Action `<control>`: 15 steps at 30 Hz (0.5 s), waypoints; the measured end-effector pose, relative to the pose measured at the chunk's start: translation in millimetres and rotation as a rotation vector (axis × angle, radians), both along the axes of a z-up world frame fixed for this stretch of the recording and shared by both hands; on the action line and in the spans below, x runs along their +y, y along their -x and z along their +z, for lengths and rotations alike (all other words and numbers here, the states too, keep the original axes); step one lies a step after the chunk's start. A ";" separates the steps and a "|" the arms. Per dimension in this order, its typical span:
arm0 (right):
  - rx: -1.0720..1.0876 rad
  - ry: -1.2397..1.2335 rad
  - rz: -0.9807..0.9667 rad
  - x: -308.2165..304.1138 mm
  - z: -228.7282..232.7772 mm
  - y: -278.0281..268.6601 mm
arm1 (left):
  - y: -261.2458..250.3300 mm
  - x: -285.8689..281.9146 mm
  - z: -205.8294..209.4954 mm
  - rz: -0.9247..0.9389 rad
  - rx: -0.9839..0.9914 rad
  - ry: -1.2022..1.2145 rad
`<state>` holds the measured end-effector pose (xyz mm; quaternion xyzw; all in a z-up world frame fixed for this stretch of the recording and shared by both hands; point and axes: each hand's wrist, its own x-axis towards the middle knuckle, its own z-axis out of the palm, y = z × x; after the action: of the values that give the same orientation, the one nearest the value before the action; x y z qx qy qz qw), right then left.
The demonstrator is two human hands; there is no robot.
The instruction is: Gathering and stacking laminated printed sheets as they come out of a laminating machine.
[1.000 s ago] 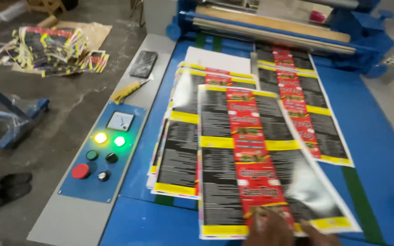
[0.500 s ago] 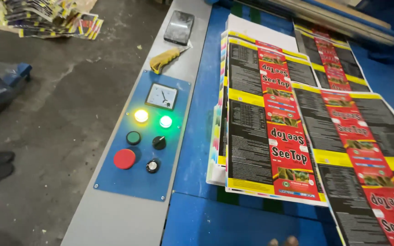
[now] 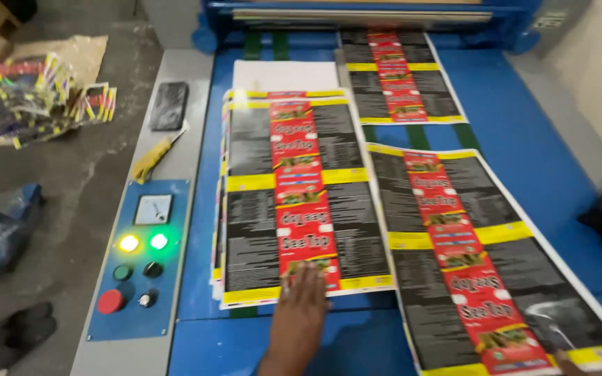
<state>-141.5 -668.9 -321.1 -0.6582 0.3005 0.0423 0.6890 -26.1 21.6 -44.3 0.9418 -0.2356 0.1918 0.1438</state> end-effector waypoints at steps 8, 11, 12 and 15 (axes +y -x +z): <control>-0.015 -0.011 -0.241 132.8 56.7 -78.1 | -3.7 11.5 3.7 0.102 -0.028 -0.067; -0.189 -0.085 -0.219 178.4 114.7 -134.2 | -7.2 4.3 15.9 0.174 0.005 0.020; -0.198 -0.058 -0.188 187.3 126.8 -149.3 | -4.5 0.9 20.4 0.178 0.029 0.026; -0.251 -0.084 -0.127 206.5 135.0 -208.9 | -5.1 2.1 13.6 0.215 0.051 0.019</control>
<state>67.4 -462.4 -186.1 -0.6087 0.2509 -0.0718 0.7493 -21.0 23.7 -30.7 0.9648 -0.1278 0.1845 0.1371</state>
